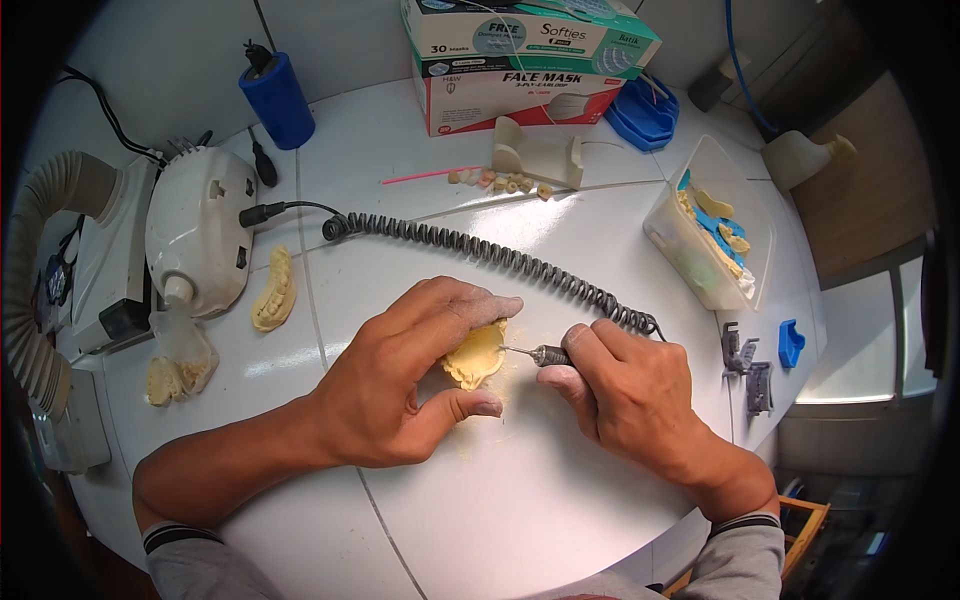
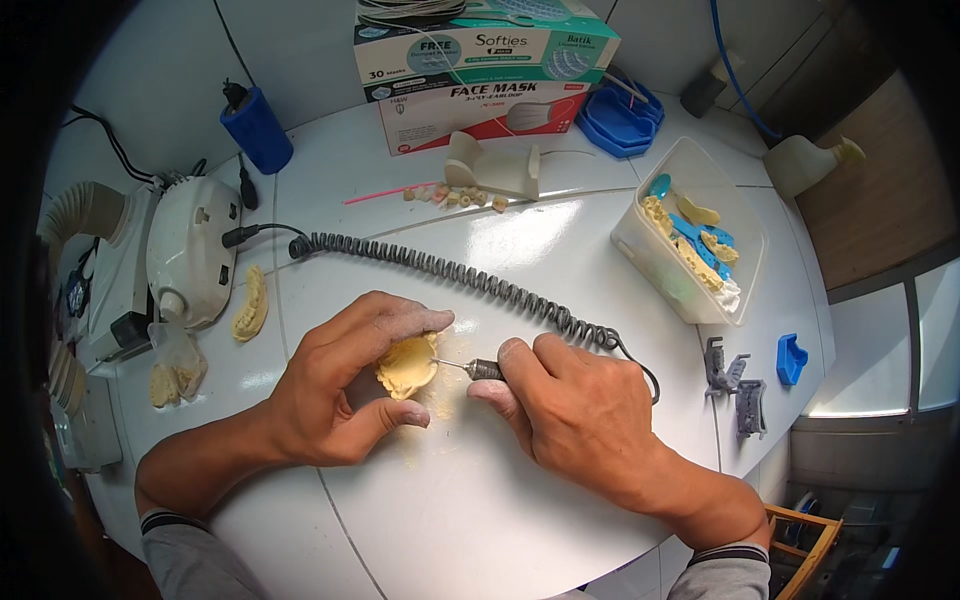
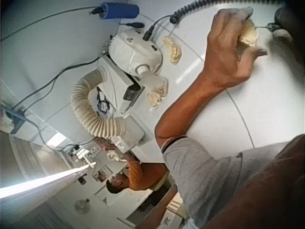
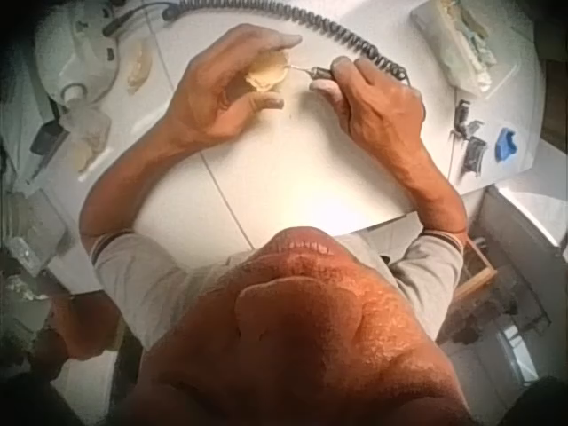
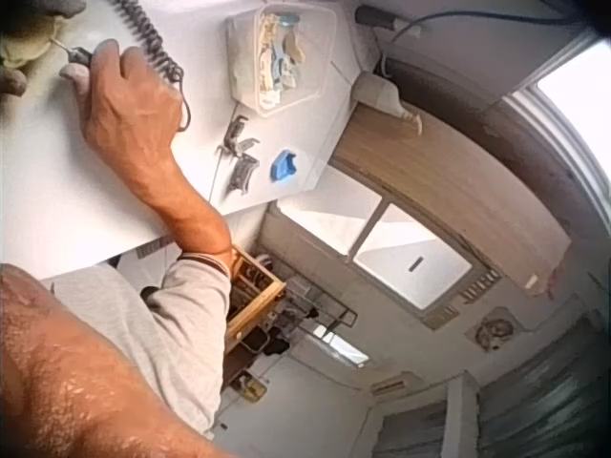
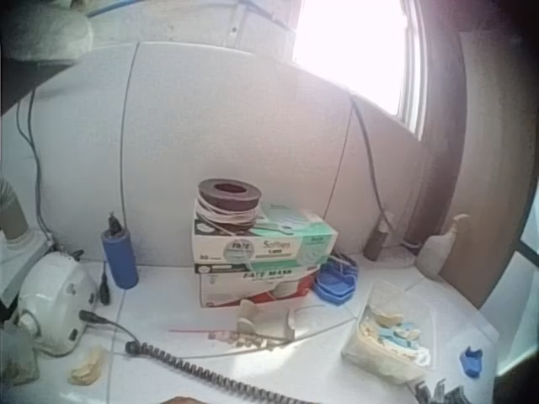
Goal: Trimming a yellow dental plaster mold using a rotary tool.
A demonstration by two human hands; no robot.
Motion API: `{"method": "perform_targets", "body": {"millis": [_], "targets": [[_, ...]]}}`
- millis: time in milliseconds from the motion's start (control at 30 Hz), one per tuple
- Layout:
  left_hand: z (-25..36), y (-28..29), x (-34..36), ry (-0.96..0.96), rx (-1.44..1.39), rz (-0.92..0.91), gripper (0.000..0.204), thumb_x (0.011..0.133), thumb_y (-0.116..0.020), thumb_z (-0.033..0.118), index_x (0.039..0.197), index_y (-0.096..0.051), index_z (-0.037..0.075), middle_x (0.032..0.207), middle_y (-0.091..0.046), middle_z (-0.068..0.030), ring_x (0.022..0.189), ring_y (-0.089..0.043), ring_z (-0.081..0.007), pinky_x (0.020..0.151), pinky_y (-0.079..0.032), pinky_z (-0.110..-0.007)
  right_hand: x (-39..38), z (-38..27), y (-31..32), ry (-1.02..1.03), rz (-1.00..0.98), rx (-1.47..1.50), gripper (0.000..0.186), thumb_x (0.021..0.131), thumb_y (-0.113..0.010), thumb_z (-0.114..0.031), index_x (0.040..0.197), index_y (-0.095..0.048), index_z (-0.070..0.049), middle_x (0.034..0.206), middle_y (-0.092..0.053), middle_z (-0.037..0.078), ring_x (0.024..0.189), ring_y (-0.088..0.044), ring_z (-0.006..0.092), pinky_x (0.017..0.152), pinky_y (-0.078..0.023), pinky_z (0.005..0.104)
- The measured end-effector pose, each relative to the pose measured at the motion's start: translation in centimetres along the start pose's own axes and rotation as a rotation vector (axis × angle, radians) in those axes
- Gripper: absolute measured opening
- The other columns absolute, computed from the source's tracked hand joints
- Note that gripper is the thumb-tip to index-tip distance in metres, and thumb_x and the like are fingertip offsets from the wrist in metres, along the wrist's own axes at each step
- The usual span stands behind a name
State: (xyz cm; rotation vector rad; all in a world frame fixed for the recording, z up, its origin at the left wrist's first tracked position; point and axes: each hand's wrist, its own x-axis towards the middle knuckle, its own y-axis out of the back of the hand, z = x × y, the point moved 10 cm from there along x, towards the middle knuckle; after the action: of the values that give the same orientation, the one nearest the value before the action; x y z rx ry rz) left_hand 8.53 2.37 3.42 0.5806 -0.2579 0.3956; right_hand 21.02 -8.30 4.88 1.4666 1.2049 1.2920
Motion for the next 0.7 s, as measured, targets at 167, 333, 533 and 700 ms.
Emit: {"method": "perform_targets", "body": {"millis": [167, 333, 533, 700], "targets": [[0.0, -0.04, 0.05, -0.002, -0.002, -0.01, 0.071, 0.085, -0.09, 0.017, 0.149, -0.065, -0.004, 0.13, -0.067, -0.024, 0.116, -0.07, -0.0341, 0.101, -0.056, -0.042, 0.02, 0.0, -0.07, -0.002, -0.01, 0.006, 0.04, 0.104, -0.076, -0.047, 0.095, -0.066, -0.009, 0.075, -0.057, 0.004, 0.052, -0.06, 0.0245, 0.045, -0.049, 0.04], [0.01, -0.11, 0.0, 0.0, -0.02, -0.015, 0.072, 0.085, -0.089, 0.017, 0.149, -0.065, -0.005, 0.13, -0.067, -0.024, 0.115, -0.069, -0.034, 0.101, -0.055, -0.042, -0.01, 0.0, -0.01, 0.0, -0.008, 0.004, 0.04, 0.104, -0.076, -0.047, 0.096, -0.066, -0.009, 0.075, -0.057, 0.004, 0.052, -0.06, 0.0244, 0.045, -0.049, 0.0401], [0.08, -0.16, 0.03, -0.007, -0.011, -0.02, 0.073, 0.083, -0.088, 0.015, 0.149, -0.065, -0.005, 0.13, -0.067, -0.0243, 0.114, -0.069, -0.0343, 0.101, -0.055, -0.042, -0.02, 0.02, -0.03, 0.002, -0.008, 0.007, 0.04, 0.104, -0.076, -0.047, 0.097, -0.066, -0.009, 0.075, -0.057, 0.004, 0.052, -0.06, 0.0244, 0.045, -0.049, 0.0402], [0.21, -0.23, 0.02, -0.011, -0.014, -0.032, 0.073, 0.084, -0.088, 0.015, 0.15, -0.064, -0.005, 0.129, -0.066, -0.0247, 0.114, -0.069, -0.0347, 0.1, -0.055, -0.042, -0.03, 0.03, -0.02, 0.004, 0.005, 0.012, 0.04, 0.104, -0.076, -0.047, 0.097, -0.066, -0.009, 0.075, -0.057, 0.004, 0.052, -0.06, 0.0244, 0.045, -0.048, 0.0404]]}}
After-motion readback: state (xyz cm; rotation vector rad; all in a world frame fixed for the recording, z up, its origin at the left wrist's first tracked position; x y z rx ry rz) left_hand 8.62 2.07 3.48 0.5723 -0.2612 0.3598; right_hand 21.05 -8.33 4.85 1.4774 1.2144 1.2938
